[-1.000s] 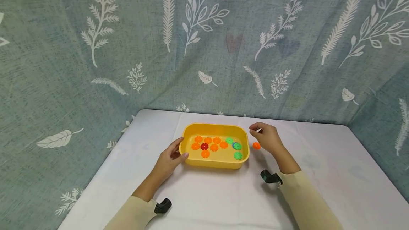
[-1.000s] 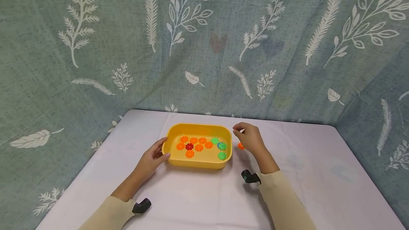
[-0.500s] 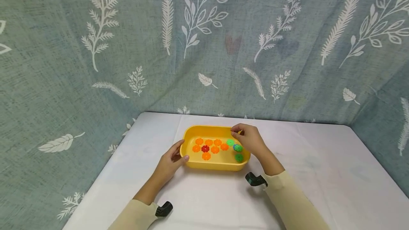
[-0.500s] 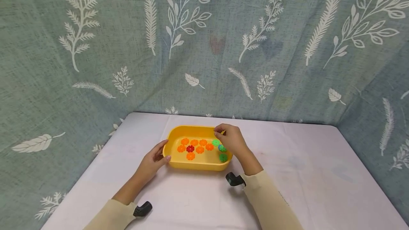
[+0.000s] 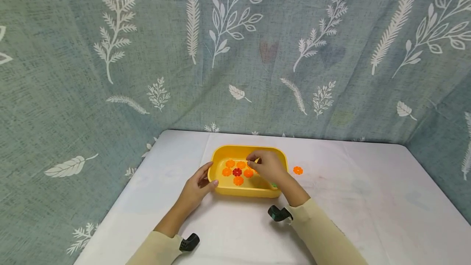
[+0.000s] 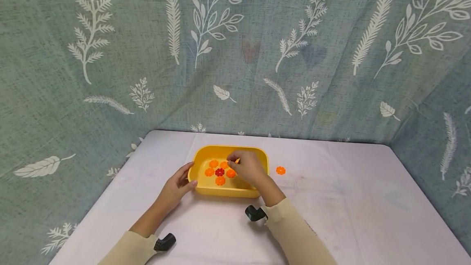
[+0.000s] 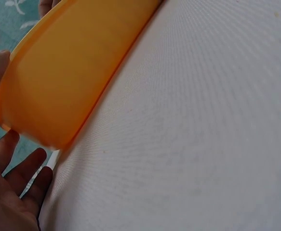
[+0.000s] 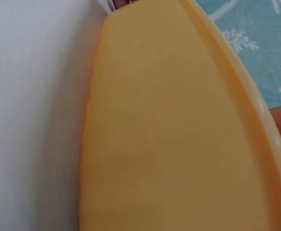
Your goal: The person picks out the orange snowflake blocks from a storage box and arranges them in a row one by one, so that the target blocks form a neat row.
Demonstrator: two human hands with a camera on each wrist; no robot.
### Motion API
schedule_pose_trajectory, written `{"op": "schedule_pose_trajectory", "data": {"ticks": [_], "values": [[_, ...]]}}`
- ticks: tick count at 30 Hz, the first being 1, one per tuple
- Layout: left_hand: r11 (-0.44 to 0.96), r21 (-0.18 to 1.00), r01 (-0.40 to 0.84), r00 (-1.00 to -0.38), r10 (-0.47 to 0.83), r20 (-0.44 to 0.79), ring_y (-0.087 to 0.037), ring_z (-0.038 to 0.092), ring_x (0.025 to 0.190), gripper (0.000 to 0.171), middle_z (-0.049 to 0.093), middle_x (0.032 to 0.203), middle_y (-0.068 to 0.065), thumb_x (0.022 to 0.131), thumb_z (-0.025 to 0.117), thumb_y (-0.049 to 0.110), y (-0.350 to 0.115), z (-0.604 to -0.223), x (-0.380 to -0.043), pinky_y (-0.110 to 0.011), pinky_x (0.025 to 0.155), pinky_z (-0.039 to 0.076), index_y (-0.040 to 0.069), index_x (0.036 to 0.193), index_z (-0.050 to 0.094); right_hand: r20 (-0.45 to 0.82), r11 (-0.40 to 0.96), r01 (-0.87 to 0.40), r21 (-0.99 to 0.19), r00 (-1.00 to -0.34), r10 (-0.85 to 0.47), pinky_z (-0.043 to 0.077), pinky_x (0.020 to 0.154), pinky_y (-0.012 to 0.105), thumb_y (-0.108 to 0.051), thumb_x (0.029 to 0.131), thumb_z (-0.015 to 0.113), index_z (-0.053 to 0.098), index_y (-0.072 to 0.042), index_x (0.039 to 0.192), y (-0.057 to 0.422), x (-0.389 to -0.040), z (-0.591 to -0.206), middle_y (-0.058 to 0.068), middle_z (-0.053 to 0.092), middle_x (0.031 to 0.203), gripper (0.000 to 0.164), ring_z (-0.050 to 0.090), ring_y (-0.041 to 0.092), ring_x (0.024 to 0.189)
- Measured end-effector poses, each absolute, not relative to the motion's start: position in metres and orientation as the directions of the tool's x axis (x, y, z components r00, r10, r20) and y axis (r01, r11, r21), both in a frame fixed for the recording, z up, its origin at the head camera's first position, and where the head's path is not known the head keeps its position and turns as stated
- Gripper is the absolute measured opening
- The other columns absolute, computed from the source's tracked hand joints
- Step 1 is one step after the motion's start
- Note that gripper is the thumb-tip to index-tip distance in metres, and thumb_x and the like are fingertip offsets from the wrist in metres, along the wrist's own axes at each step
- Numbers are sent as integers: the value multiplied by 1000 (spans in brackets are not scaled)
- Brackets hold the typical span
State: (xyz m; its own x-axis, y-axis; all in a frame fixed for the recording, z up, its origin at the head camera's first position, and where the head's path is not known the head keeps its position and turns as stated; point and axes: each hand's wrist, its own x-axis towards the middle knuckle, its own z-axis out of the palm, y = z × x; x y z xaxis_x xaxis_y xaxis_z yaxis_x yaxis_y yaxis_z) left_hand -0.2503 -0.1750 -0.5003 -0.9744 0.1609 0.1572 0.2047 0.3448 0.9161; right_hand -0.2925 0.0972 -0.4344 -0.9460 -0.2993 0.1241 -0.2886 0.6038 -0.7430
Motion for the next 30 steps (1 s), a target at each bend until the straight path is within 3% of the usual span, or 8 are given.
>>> {"op": "schedule_pose_trajectory", "data": {"ticks": [8, 19, 30], "values": [[337, 920, 200, -971, 195, 140, -33, 53, 123, 69, 45, 146, -13, 91, 70, 18, -172, -492, -245, -47, 103, 42, 12, 151, 36, 72, 629, -313, -711, -923, -379, 50, 63, 28, -19, 92, 68, 72, -11, 108, 80, -293, -446, -6, 64, 95, 18, 55, 16, 74], [319, 920, 226, -968, 177, 176, -22, 57, 118, 68, 50, 144, -4, 89, 73, 27, -176, -505, -248, -42, 101, 44, 22, 148, 41, 8, 692, -380, -614, -879, -476, 51, 82, 30, -19, 92, 69, 74, -14, 101, 65, -295, -455, -11, 65, 89, 11, 58, 11, 85], [364, 904, 222, -972, 160, 174, -20, 56, 120, 66, 50, 143, -2, 89, 73, 25, -174, -500, -249, -41, 102, 44, 24, 148, 42, -61, 718, -398, -571, -852, -520, 50, 87, 31, -14, 89, 72, 73, -13, 104, 64, -294, -452, -10, 65, 90, 15, 57, 13, 84]]}}
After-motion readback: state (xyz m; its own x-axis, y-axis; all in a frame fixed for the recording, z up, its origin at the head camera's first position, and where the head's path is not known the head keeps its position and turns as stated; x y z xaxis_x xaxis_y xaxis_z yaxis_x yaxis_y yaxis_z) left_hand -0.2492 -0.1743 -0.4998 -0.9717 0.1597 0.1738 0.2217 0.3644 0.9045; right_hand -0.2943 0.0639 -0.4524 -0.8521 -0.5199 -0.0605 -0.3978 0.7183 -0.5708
